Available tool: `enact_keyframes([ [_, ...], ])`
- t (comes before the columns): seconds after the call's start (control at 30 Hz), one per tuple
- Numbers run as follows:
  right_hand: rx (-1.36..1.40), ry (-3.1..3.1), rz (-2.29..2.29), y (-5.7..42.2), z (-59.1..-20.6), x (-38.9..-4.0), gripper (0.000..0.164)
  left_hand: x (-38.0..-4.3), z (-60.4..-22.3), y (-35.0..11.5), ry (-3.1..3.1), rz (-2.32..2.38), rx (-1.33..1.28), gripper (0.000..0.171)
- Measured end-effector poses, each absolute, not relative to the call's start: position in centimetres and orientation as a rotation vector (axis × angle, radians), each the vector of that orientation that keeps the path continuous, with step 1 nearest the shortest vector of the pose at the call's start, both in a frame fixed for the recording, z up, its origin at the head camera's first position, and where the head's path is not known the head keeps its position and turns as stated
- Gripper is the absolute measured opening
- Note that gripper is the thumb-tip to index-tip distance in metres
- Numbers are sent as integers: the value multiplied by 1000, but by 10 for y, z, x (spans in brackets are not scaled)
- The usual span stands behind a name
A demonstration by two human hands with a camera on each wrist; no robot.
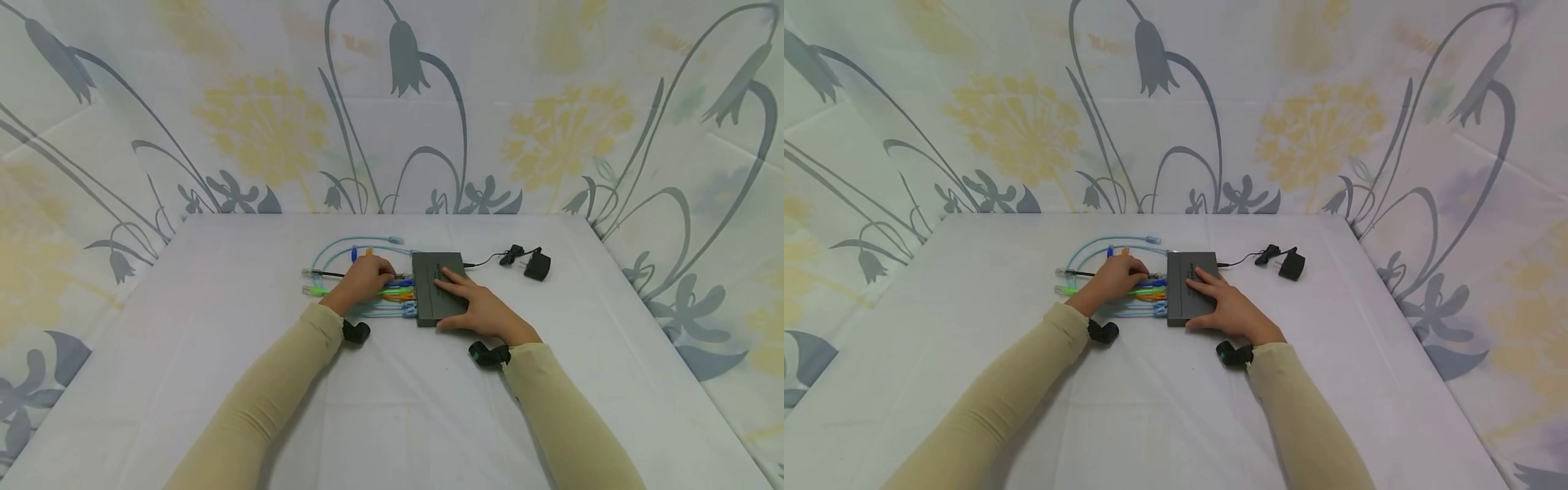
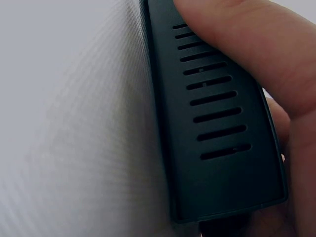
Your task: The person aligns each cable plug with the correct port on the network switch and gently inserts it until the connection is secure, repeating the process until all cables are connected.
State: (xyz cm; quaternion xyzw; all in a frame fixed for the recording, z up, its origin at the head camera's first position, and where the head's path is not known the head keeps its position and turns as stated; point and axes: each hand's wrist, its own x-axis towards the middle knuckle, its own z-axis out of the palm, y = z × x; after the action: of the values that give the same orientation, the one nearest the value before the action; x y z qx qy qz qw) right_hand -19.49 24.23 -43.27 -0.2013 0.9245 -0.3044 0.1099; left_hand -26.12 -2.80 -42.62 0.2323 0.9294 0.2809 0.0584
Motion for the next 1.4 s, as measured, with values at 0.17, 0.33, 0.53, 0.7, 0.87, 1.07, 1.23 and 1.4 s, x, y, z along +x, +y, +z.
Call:
enact_keyframes([
  [0.17, -596, 2713, -903, 241, -433, -195, 95, -261, -426, -27, 2824, 838, 685, 22],
  [0.33, -607, 2711, -905, 241, -433, -195, 95, -260, -426, -28, 2819, 845, 657, 22],
  [0.53, -608, 2717, -894, 241, -432, -196, 95, -259, -424, -27, 2830, 843, 655, 22],
  [0.7, -598, 2720, -893, 241, -432, -195, 94, -258, -424, -26, 2832, 828, 670, 21],
  [0.87, -603, 2715, -896, 242, -433, -195, 94, -257, -424, -26, 2836, 825, 688, 21],
  [1.07, -601, 2719, -901, 242, -435, -195, 94, -256, -424, -26, 2829, 830, 698, 19],
  [1.23, -606, 2727, -899, 242, -434, -194, 94, -258, -423, -26, 2818, 833, 691, 19],
  [1.4, -603, 2726, -905, 241, -433, -194, 94, -260, -424, -26, 2800, 825, 682, 19],
])
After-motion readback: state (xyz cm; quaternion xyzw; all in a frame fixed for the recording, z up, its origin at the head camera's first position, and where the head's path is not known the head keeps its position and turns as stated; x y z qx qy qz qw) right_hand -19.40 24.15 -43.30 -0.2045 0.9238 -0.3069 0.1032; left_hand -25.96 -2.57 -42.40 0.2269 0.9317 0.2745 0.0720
